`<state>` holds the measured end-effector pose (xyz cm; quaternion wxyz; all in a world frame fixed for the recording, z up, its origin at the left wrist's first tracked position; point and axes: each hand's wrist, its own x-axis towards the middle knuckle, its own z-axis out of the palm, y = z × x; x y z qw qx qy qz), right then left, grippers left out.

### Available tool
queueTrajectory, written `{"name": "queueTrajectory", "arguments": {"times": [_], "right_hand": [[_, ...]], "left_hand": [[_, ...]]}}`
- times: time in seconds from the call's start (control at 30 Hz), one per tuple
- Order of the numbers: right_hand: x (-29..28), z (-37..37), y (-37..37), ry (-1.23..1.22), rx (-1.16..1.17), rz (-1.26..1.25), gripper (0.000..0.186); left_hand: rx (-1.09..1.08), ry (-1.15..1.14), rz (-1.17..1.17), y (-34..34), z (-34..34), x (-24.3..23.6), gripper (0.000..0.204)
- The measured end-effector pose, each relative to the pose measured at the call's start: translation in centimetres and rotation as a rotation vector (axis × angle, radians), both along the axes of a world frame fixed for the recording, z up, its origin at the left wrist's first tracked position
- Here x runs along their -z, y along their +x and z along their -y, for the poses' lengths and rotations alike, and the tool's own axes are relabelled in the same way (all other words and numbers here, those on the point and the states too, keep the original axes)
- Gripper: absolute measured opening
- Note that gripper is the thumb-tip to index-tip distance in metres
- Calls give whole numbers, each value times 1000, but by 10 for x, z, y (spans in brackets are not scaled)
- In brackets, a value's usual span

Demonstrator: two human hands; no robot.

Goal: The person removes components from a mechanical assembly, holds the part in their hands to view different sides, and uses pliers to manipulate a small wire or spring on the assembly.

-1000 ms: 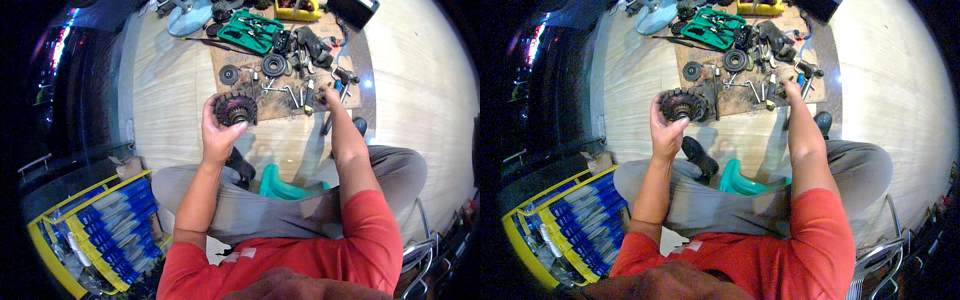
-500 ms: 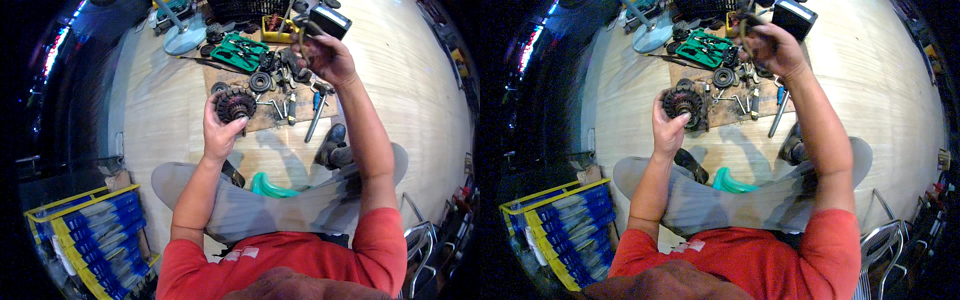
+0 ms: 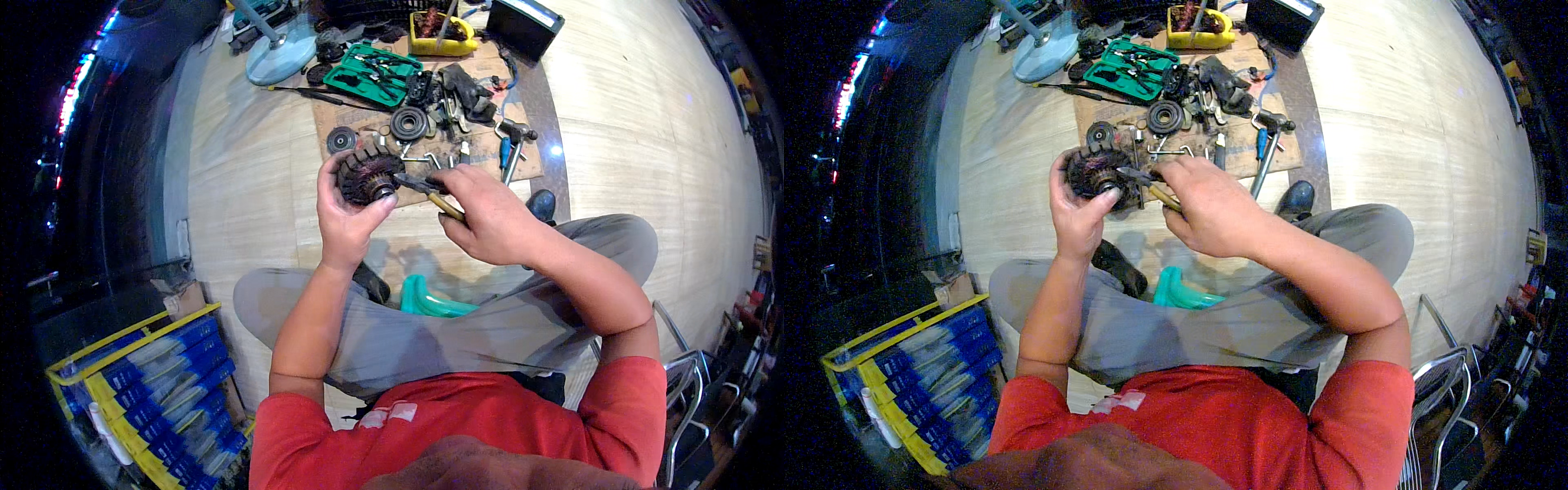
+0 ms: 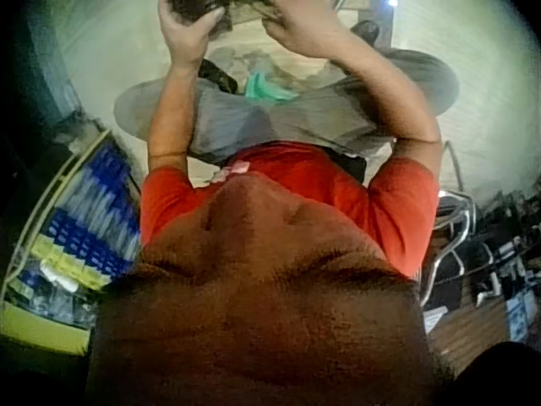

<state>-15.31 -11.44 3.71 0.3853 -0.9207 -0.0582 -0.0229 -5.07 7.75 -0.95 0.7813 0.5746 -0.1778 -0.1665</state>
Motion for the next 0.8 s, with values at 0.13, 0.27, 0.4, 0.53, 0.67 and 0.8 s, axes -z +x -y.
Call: {"name": "queueTrajectory", "arguments": {"times": [0.13, 0.27, 0.4, 0.53, 0.67, 0.8], "right_hand": [[5, 1, 1, -10, 11, -35, 43], [5, 1, 3, 28, 22, -30, 45], [9, 2, 3, 80, 21, -16, 47], [10, 2, 4, 103, 7, -47, 47], [8, 0, 4, 114, 5, -55, 45], [8, -1, 4, 123, 3, -58, 44]], "left_hand": [[13, 26, 35, 0, 6, -1, 75], [-5, 73, 52, -2, 9, -8, 75], [-12, 123, 79, -3, 10, -7, 75], [-19, 119, 84, -5, 11, -7, 75], [-26, 136, 120, -6, 10, -8, 76], [-25, 135, 105, -7, 9, -8, 75]]}}
